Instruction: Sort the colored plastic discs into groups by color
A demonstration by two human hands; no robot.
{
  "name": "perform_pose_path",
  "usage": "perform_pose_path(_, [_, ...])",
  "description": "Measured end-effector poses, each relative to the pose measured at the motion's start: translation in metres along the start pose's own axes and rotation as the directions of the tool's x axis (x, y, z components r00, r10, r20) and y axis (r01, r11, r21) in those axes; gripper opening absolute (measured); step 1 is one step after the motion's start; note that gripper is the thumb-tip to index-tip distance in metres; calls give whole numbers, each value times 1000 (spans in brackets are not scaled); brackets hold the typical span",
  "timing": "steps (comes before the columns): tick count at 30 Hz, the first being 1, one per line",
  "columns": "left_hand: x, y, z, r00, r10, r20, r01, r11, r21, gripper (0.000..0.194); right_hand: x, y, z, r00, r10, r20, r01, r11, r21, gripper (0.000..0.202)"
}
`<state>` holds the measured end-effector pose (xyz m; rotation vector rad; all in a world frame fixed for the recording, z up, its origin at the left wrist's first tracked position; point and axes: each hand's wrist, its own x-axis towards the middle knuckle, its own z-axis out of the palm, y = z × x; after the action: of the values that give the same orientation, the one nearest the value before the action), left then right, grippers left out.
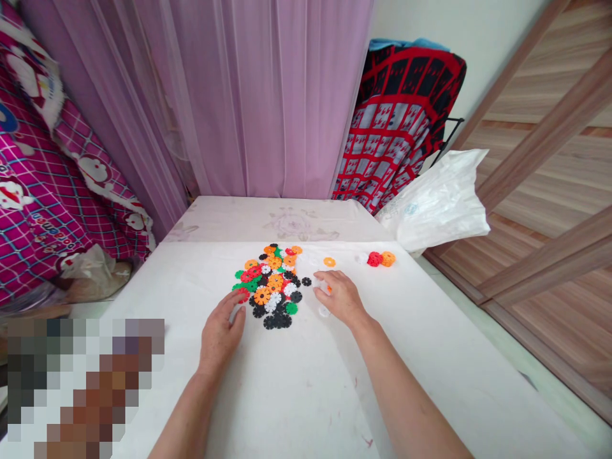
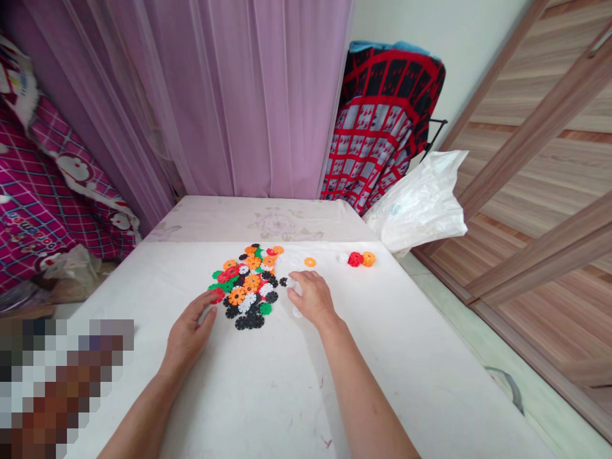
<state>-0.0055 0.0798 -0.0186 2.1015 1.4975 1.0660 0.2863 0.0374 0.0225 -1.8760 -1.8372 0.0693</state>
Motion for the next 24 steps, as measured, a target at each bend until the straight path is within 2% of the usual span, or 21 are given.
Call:
perform_pose_path(3, [0, -1, 1, 1000, -13, -6, 13, 1000, 4, 35, -34, 14, -1, 993, 91, -75, -85, 993, 77, 30])
perform_pose_path(7, [-1, -2, 2, 1000, -16, 6, 16, 1000, 13, 37, -60, 21, 7, 989, 130, -66, -124, 987, 99, 26])
perform_pose_path(15, [-2, 5, 2, 1000, -14, 11, 14, 1000, 6, 36, -57, 20, 16, 998, 61, -31, -60, 998, 34, 24])
perform_pose_path(24, [-3, 10, 1, 1000, -22, 11, 22, 1000, 3, 35, -57, 17, 15, 999, 35, -3, -35, 998, -53, 22])
